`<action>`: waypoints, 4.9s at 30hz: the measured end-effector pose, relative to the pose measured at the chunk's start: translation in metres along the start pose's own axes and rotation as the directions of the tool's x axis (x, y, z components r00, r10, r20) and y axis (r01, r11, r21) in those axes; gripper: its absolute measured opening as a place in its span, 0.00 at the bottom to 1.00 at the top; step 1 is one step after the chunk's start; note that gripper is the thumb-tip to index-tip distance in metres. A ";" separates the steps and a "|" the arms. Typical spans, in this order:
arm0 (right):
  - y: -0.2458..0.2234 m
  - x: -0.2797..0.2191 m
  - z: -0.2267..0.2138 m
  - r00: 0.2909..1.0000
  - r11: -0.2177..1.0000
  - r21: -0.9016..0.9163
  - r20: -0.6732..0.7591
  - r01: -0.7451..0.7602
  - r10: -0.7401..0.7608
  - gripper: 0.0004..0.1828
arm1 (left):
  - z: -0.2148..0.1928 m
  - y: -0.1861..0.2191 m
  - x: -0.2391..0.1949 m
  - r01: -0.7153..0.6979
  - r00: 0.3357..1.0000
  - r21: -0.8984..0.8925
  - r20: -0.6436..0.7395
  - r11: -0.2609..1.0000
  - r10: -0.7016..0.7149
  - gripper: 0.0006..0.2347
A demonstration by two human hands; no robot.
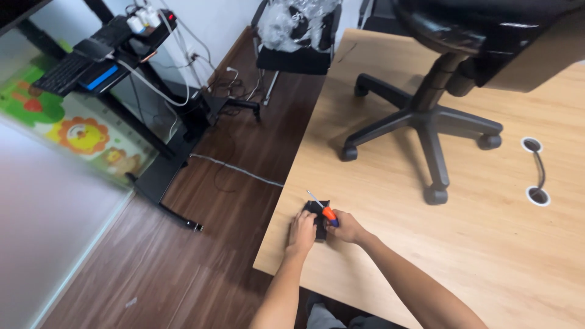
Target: Repair an office chair by loosening and tightening screws on the backrest assembly.
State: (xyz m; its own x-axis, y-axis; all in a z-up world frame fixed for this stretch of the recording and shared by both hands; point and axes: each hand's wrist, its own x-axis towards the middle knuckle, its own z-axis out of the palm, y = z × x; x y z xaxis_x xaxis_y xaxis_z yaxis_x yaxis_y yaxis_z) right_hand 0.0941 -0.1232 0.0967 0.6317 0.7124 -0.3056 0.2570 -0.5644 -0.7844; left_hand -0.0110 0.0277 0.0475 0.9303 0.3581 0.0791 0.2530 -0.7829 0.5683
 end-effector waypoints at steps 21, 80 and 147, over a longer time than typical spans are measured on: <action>0.002 0.032 0.038 0.993 0.998 -0.049 -0.113 -0.036 0.031 0.16 | -0.031 -0.015 -0.023 -0.234 0.966 0.029 -0.103 0.972 0.236 0.16; -0.198 -0.270 -0.376 0.236 0.827 -0.524 -0.793 0.205 -0.561 0.13 | -0.272 0.504 0.218 -0.826 0.560 -0.384 -0.645 0.414 0.520 0.21; -0.321 -0.313 -0.398 0.425 0.462 -0.675 -0.729 -0.575 -0.537 0.13 | -0.282 0.528 0.243 -0.488 0.770 -0.856 -0.329 0.171 0.546 0.11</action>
State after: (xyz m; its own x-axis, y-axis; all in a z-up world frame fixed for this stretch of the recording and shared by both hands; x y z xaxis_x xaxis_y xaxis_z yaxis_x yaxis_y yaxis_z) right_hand 0.1048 -0.3311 0.6588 0.6637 0.3017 0.6845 0.2494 -0.9520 0.1777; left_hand 0.2742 -0.1548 0.5976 0.7672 0.0159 0.6412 -0.6376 0.1270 0.7598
